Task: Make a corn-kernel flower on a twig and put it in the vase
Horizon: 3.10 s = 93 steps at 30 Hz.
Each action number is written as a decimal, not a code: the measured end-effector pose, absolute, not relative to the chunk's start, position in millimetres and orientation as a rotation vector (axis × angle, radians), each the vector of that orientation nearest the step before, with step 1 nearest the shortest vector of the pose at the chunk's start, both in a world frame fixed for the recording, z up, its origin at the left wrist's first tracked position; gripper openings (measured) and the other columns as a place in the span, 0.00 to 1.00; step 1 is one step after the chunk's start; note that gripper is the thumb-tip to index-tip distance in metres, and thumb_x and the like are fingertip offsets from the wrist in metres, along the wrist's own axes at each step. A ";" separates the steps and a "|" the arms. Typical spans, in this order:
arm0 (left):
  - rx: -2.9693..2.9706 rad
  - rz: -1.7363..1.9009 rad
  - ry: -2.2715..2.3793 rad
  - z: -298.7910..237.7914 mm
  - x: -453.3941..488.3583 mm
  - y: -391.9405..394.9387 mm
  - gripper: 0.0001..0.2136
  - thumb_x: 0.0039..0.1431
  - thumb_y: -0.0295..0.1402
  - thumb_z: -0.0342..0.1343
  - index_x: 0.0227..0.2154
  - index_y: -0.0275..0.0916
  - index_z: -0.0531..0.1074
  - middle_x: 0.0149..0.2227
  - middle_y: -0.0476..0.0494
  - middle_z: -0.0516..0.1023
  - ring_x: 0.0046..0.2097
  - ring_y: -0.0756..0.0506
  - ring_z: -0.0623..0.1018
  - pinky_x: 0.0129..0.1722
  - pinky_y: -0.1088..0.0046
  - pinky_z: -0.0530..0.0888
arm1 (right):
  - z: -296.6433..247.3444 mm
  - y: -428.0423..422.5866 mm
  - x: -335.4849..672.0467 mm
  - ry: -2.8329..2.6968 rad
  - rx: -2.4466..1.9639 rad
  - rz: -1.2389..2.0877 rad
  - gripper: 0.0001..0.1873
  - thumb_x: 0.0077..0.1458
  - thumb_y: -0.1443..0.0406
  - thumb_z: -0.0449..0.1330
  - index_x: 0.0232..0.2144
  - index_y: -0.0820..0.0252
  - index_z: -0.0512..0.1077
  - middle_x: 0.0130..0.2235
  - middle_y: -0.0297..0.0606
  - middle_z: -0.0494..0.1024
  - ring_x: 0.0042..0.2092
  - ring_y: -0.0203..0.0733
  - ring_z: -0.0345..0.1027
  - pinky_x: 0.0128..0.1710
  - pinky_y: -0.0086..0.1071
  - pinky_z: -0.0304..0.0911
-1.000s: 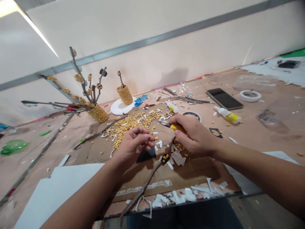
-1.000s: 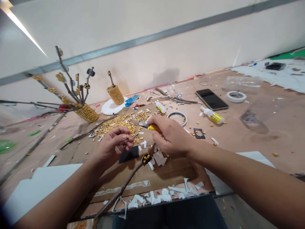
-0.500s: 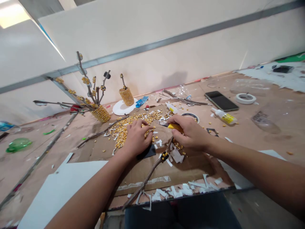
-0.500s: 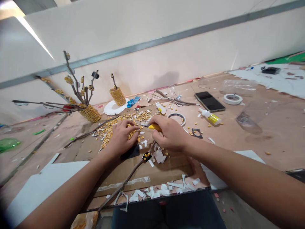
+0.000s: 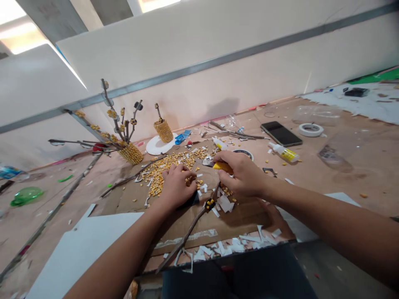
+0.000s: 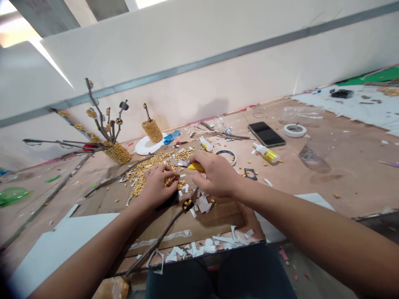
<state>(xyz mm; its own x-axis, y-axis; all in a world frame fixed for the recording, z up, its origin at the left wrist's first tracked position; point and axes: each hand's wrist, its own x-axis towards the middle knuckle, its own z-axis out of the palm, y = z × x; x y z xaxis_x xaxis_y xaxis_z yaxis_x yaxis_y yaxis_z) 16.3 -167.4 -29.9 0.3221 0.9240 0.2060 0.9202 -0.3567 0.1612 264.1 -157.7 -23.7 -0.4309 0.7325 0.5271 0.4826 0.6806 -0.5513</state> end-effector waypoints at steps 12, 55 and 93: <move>2.626 0.372 1.734 -28.0 14.3 -165.8 0.10 0.64 0.30 0.59 0.36 0.45 0.86 0.45 0.40 0.83 0.51 0.35 0.75 0.51 0.52 0.64 | -24.3 -158.7 264.0 -2.125 -0.910 0.397 0.14 0.53 0.66 0.56 0.44 0.59 0.72 0.41 0.44 0.81 0.40 0.47 0.73 0.41 0.37 0.63; 2.631 0.229 1.794 -16.9 21.3 -173.9 0.14 0.65 0.33 0.56 0.28 0.40 0.84 0.36 0.36 0.80 0.46 0.34 0.74 0.49 0.51 0.62 | -25.7 -159.3 264.2 -2.164 -0.877 0.315 0.13 0.55 0.67 0.57 0.44 0.60 0.73 0.40 0.44 0.82 0.39 0.47 0.75 0.40 0.37 0.63; 1.482 0.914 1.255 -8.4 30.5 -187.3 0.08 0.50 0.38 0.70 0.28 0.39 0.85 0.27 0.46 0.83 0.28 0.48 0.76 0.30 0.73 0.71 | -51.1 -163.8 244.2 -2.242 -0.661 0.206 0.13 0.61 0.70 0.60 0.48 0.58 0.74 0.42 0.43 0.84 0.40 0.45 0.77 0.40 0.35 0.66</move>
<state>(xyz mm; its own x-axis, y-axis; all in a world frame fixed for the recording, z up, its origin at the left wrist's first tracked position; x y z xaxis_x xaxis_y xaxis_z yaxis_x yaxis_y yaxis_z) 30.5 -187.3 -8.4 0.1917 0.9808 -0.0366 0.2663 -0.0161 0.9637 244.2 -163.8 -51.1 -0.5654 0.5203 0.6401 0.3948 0.8520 -0.3439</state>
